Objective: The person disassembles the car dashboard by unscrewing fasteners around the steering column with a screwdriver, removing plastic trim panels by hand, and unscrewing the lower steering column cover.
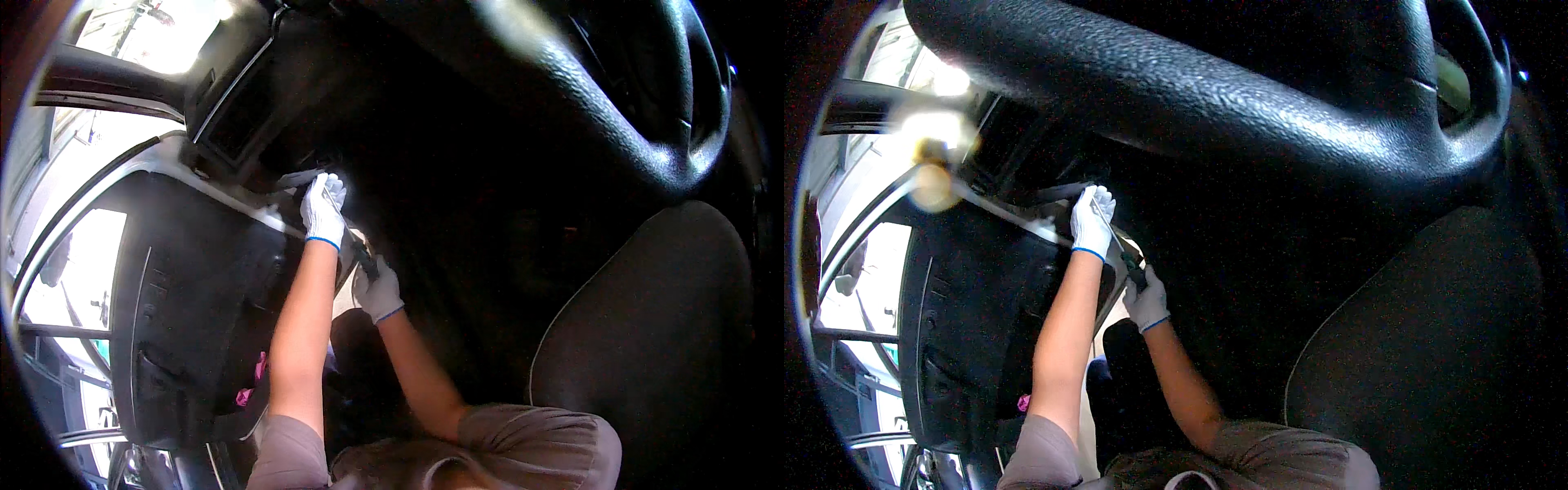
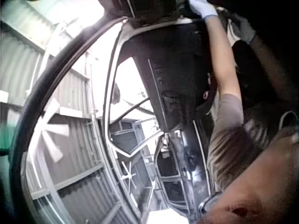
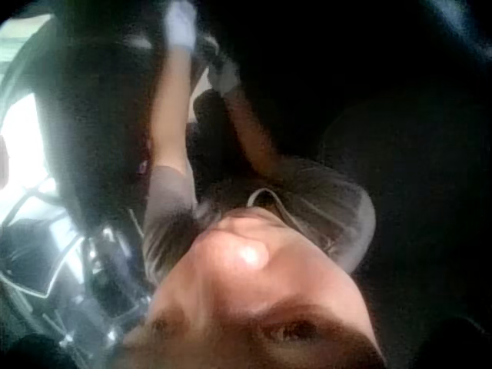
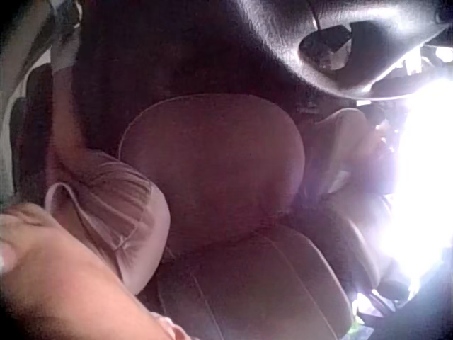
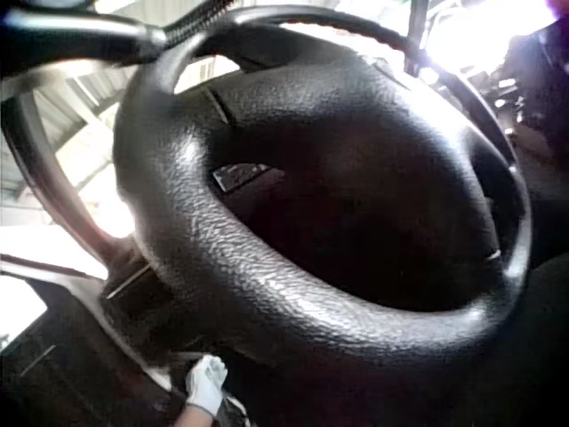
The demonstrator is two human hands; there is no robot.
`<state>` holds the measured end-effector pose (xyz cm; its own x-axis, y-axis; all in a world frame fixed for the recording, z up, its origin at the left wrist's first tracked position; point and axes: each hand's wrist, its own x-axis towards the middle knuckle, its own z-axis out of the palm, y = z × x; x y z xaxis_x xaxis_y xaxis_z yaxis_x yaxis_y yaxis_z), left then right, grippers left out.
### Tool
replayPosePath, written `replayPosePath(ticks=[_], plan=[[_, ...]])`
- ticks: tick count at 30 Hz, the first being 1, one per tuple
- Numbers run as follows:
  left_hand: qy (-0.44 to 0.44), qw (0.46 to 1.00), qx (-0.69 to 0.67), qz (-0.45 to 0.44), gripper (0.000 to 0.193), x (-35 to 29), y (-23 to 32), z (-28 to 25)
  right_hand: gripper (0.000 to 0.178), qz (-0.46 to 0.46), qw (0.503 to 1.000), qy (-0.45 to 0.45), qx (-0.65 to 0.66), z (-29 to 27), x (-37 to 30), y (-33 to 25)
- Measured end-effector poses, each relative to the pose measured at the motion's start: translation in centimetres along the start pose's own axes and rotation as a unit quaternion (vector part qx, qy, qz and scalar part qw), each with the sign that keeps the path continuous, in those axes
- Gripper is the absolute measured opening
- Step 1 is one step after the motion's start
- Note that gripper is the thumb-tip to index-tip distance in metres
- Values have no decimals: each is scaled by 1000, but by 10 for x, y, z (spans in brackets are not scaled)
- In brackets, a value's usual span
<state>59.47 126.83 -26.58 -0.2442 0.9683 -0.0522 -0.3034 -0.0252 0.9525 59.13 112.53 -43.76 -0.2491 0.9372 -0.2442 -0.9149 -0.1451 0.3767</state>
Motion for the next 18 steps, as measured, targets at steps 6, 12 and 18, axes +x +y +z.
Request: replayPosePath(ticks=[6, 12, 18], plan=[[10, 1000, -1, 17, 31, -13, -1, 19, 30, 51, 986, -116, 111, -1, -3, -16], [-55, 998, -6, 42, 42, -1, -15, 5, 41, -18, 982, -162, 99, 18, -18, -7], [-29, 995, 65, 65, 37, 11, 23, -68, 36, 77, 986, -63, 132, -11, 0, 64]])
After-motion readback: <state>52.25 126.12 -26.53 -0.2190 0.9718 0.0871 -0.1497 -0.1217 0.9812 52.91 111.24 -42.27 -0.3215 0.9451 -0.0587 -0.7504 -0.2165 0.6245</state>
